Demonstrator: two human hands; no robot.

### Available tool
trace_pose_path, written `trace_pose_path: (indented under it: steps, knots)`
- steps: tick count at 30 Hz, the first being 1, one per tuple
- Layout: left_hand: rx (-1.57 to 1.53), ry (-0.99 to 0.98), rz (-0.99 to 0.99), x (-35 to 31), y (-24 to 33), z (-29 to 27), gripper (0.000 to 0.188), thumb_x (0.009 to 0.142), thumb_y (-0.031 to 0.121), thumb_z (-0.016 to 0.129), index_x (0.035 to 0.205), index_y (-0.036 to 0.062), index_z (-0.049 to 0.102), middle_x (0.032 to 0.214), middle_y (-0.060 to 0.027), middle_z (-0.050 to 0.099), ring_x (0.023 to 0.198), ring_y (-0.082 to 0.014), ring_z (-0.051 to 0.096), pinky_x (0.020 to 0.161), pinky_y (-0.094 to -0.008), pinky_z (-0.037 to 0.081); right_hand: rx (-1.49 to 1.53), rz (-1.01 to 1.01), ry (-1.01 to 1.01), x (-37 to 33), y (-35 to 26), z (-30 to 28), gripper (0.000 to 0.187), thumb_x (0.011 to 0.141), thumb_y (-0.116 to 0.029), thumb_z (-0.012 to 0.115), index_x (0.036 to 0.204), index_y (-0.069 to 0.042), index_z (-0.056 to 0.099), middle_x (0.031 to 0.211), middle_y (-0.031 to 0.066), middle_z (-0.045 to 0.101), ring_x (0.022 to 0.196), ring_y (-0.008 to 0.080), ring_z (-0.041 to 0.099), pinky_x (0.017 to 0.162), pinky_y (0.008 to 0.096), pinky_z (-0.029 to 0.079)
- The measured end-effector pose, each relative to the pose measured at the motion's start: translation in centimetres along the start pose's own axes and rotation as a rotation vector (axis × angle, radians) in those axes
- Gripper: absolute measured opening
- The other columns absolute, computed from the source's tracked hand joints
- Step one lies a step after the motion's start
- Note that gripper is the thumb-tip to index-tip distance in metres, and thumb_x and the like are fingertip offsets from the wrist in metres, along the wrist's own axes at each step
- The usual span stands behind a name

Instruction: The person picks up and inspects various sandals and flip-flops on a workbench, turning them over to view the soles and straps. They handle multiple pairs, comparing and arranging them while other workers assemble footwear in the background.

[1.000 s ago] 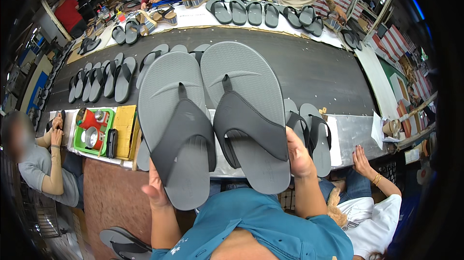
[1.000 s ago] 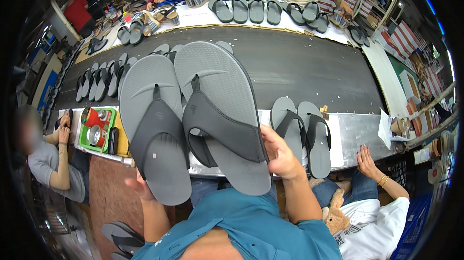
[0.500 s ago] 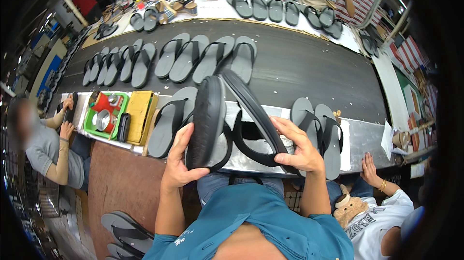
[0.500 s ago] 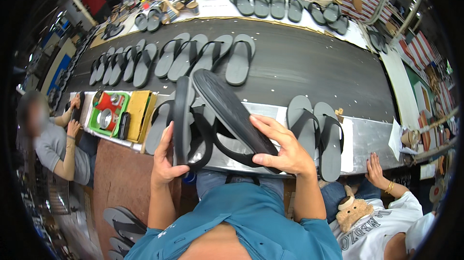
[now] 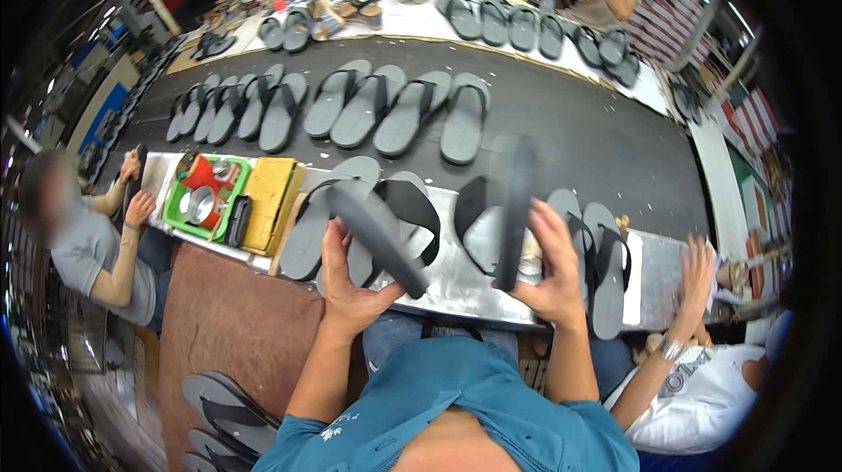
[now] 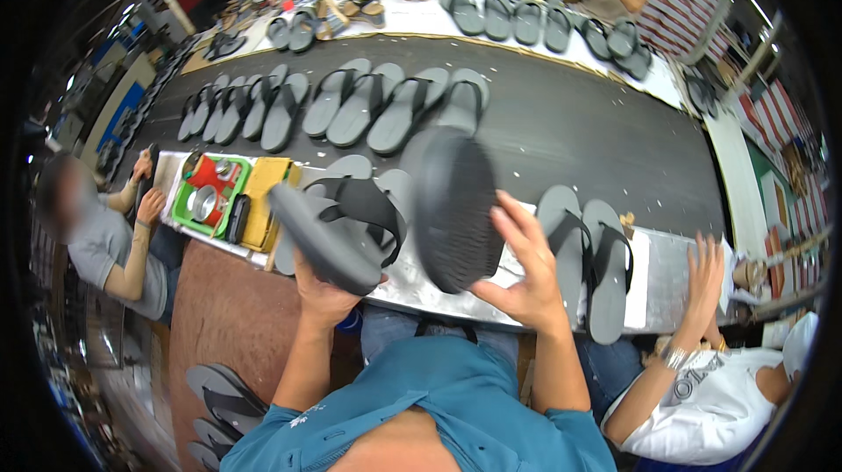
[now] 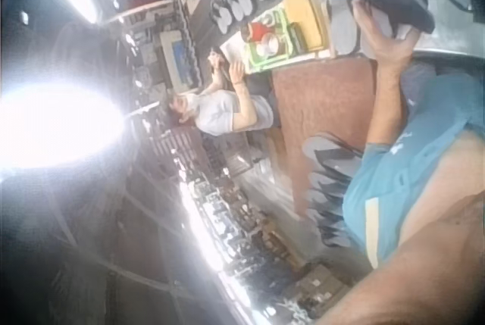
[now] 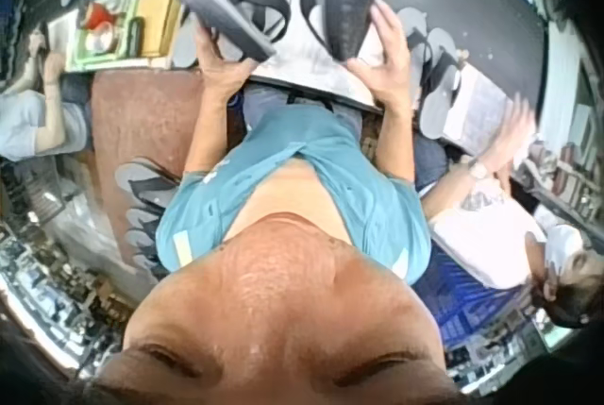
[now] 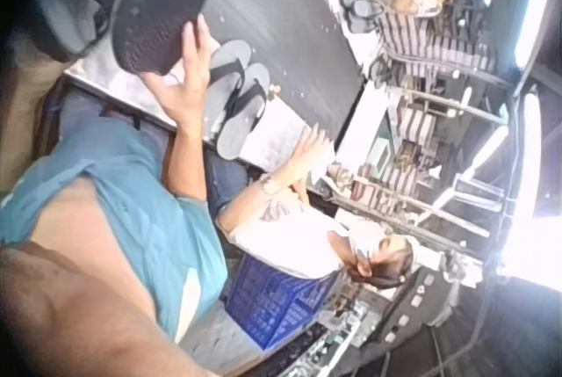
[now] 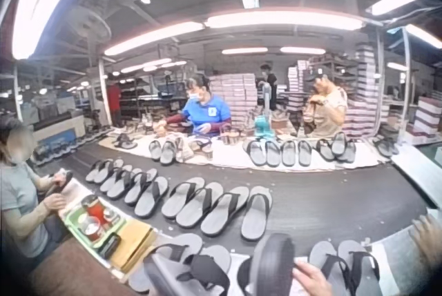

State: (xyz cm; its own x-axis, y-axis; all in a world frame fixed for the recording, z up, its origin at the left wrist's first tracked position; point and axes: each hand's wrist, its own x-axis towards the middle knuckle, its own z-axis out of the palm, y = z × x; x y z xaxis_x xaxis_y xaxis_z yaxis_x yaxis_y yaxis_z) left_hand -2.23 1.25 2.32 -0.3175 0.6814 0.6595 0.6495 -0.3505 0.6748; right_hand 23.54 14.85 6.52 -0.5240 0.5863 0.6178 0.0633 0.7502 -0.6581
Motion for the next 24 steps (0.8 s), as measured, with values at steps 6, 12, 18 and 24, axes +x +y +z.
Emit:
trace_pose_path:
  steps: [6,12,18,24]
  knots:
    - [-0.407,0.428,-0.176,1.9,1.5,1.0,0.058,0.079,0.022,0.083,0.126,0.0059,0.052,0.119,-0.0050,0.058,0.107,-0.0191,0.056,0.094,-0.0340,0.046,0.195,0.227,0.499,-2.9,1.0,1.5,0.058,0.083,-0.024,0.079,0.126,0.004,0.051,0.123,0.0112,0.058,0.107,0.0198,0.060,0.096,0.0366,0.049]
    - [-1.234,0.478,-0.508,4.1,4.0,-0.1,0.077,0.089,0.062,0.058,0.145,0.0132,0.037,0.142,-0.0040,0.046,0.130,-0.0211,0.045,0.109,-0.0425,0.038,1.275,0.359,0.602,1.3,-1.4,2.4,0.059,0.096,-0.049,0.056,0.137,-0.008,0.046,0.132,0.0064,0.057,0.118,0.0207,0.057,0.102,0.0376,0.048]
    - [-1.919,0.303,-0.598,3.5,3.5,2.0,0.062,0.095,0.053,0.052,0.139,0.0084,0.047,0.145,-0.0113,0.047,0.132,-0.0293,0.046,0.111,-0.0473,0.039,1.913,0.582,0.467,2.4,-3.1,4.5,0.066,0.095,-0.055,0.053,0.133,-0.002,0.047,0.135,0.0157,0.054,0.125,0.0273,0.054,0.106,0.0415,0.046]
    - [-2.175,0.204,-0.686,3.0,3.9,3.4,0.053,0.099,0.039,0.048,0.136,0.0014,0.049,0.143,-0.0150,0.049,0.135,-0.0319,0.043,0.115,-0.0511,0.034,2.076,0.720,0.357,1.9,-3.0,6.2,0.062,0.097,-0.052,0.051,0.132,-0.001,0.050,0.137,0.0184,0.052,0.128,0.0324,0.050,0.106,0.0435,0.048]
